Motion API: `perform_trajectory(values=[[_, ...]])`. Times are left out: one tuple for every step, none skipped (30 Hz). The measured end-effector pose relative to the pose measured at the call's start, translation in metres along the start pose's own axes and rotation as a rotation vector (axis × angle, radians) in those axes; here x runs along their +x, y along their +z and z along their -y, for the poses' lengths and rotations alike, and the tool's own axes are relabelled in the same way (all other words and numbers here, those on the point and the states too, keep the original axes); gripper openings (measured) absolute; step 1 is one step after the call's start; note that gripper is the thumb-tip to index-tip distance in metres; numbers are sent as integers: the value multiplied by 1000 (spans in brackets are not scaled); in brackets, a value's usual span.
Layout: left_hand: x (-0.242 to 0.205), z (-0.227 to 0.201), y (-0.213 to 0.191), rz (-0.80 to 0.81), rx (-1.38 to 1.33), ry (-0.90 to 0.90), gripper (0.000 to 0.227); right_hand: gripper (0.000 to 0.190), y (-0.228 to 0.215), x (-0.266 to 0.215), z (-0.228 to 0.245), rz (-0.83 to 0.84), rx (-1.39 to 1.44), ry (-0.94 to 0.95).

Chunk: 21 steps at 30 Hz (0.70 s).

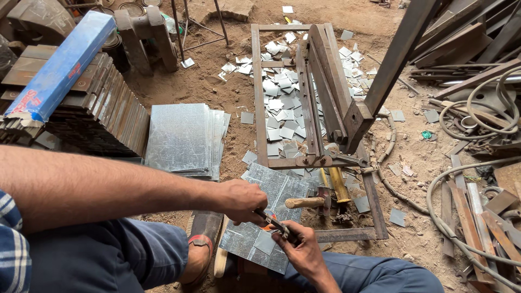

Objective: The person uses a manual guillotine-style shear to cut a stack of metal sheets into smaller pieces. They align the sheets, operate the lever to cut, and then use a hammer and chisel to separate the cut pieces. The cut pieces are placed on the ground.

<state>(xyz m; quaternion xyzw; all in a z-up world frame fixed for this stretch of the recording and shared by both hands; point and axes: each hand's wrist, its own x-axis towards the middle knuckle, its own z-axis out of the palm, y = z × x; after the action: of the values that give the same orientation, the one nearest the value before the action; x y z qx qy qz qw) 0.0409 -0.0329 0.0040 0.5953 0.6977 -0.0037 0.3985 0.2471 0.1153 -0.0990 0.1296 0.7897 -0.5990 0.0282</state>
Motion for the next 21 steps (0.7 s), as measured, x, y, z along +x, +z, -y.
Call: perform_trajectory(values=[[0,1,2,1,-5,-2,34,31,0,0,-2,6,-43,-32],[0,2,5,2,-11,-5,31,33,0,1,-3,12,-87,-65],[2,3,7,3,-14,-4,29,35,0,2,-5,14,-130,-97],[3,3,10,17,-27,6,29,34,1,2,-6,9,-158,-96],[5,3,12,31,-40,17,29,33,1,3,-6,2,-187,-97],[7,4,14,44,-52,27,29,33,0,4,-6,-4,-216,-97],[9,5,17,61,-107,34,28,32,0,4,-6,-2,-217,-103],[11,7,19,76,-163,40,28,31,0,3,-5,1,-219,-108],[13,10,21,91,-219,46,29,30,-1,2,-4,4,-221,-114],[14,13,22,120,-289,24,29,30,-2,1,-3,-13,-239,-132],[14,16,24,148,-359,3,29,30,-2,0,-2,-31,-256,-151],[15,19,25,176,-429,-19,29,30,-1,-1,-1,-48,-273,-170],[16,22,26,198,-462,-31,30,30,0,0,-1,-49,-302,-165],[18,25,26,221,-496,-43,30,30,2,0,0,-50,-330,-161],[20,27,26,244,-528,-55,30,31,3,0,1,-52,-357,-157],[22,27,27,242,-480,-61,31,30,4,1,1,-53,-358,-164],[23,27,28,240,-432,-67,31,30,5,1,2,-53,-359,-170],[24,28,28,238,-385,-73,31,30,5,1,2,-53,-359,-177],[25,27,29,194,-338,-49,33,30,4,1,2,-71,-352,-185],[26,26,30,151,-290,-25,35,29,3,1,2,-88,-345,-192],[25,26,31,106,-243,-2,38,29,1,1,2,-105,-337,-200]])
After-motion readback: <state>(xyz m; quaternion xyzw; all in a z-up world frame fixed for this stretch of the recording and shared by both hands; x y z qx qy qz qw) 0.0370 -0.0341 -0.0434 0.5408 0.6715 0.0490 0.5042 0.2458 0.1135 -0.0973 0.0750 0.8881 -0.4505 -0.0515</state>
